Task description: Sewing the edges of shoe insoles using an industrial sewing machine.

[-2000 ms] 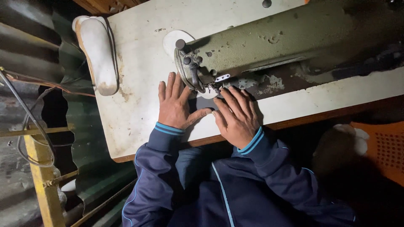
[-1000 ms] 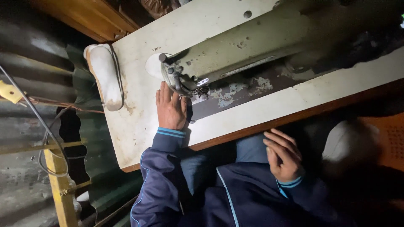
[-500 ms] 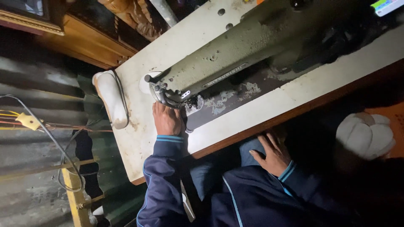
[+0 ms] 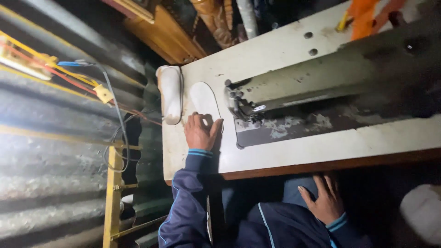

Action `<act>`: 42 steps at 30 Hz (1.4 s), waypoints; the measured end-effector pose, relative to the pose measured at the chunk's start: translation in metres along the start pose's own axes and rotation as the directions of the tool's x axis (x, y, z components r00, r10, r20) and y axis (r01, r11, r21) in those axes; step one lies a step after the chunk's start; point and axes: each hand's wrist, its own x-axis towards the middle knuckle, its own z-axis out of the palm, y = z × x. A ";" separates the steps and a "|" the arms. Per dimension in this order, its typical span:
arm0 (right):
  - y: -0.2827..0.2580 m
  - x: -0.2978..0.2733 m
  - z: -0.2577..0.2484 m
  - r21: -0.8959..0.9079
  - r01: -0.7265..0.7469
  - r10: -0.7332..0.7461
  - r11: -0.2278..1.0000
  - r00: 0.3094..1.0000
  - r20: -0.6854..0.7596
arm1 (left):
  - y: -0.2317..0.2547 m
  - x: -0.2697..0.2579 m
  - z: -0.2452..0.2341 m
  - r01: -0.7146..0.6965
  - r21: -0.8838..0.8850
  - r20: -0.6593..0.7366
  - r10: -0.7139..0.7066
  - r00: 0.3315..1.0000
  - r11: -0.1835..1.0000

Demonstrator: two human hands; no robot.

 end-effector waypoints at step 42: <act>0.252 -0.218 0.119 0.421 -0.661 0.624 0.621 0.742 0.244 | -0.064 0.089 -0.006 0.456 0.330 0.004 -0.484 0.875 0.827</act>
